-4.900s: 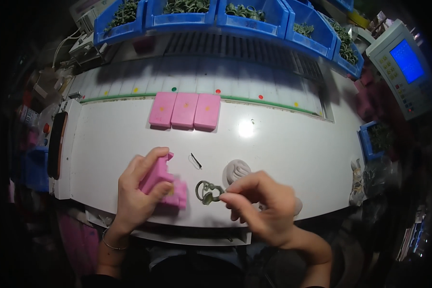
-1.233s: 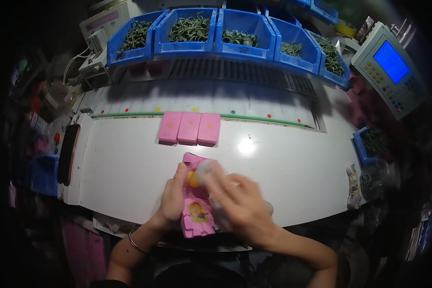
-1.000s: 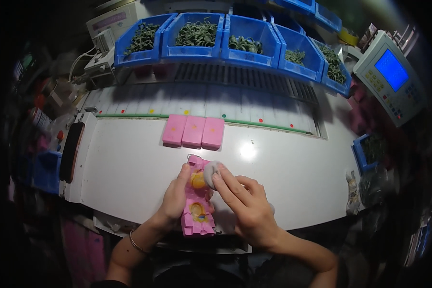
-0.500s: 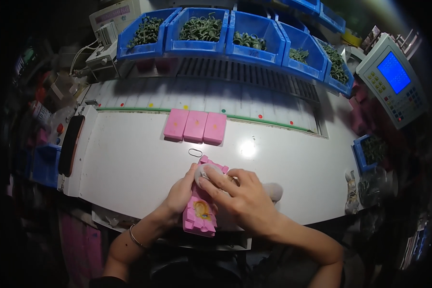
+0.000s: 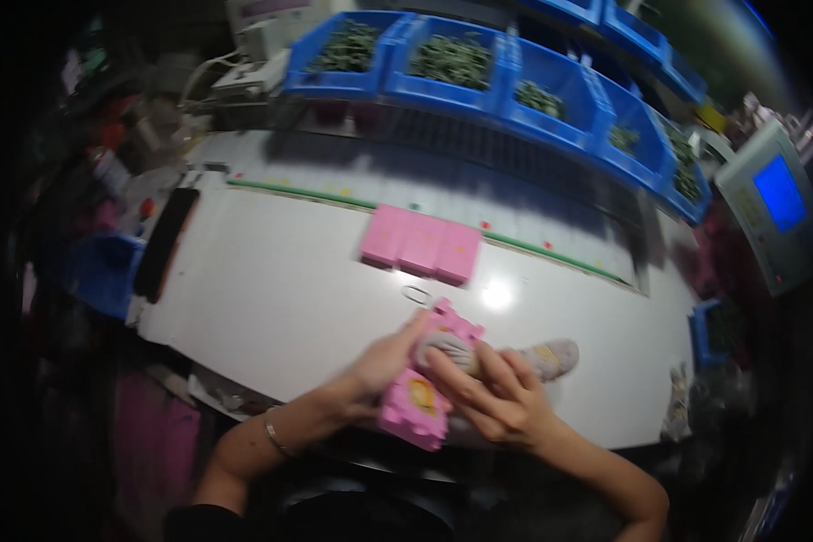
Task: The person removes small green molded components from pink molds and cleans the molds with a white cloth. They place the components into blue bins and interact with a control panel on a machine.
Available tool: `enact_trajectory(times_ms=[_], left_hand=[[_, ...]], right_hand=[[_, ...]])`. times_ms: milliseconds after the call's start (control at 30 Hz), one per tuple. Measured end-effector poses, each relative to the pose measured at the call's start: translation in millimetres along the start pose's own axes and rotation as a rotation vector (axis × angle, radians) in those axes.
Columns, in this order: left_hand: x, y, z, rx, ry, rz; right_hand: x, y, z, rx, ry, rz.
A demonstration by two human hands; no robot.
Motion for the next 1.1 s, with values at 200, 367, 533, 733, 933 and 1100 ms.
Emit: enact_trajectory(times_ms=[200,367,533,733,933,1100], left_hand=[[1.0,-15.4,-50.1,-0.553,0.518,-0.168],[-14.5,-82.7,-73.4,-1.144,0.981,-0.487],[-42.2,-98.7,-50.8,-1.283,0.941,-0.259],[-9.6,-33.3,-4.0,0.007,0.386,0.247],[3.2,-21.2,-27.7,-0.195,-0.172,-0.048],[0.1,3.1,-25.9,-0.277,0.032,-0.046]], right_hand=[[16.1,-39.0,-16.5,-0.239,0.115,-0.057],[-2.9,-33.5,-52.8,-0.95,0.965,-0.155],[-33.0,-27.3,-46.4,-1.168,1.535,-0.101],[29.9,15.6,-20.0,-0.453,0.648,-0.134],[34.2,32.2,44.0,-0.068,0.148,-0.118],[35.8,0.2,-29.1,-0.616,0.611,-0.26]])
Point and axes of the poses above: each hand's wrist, its own y-axis towards the middle knuckle, its own x-axis out of the back of the hand, z = x × y, the point moved 10 cm from there along y, towards the middle knuckle, and after that the axes turned 3 degrees about x, right-handed, at the moved point
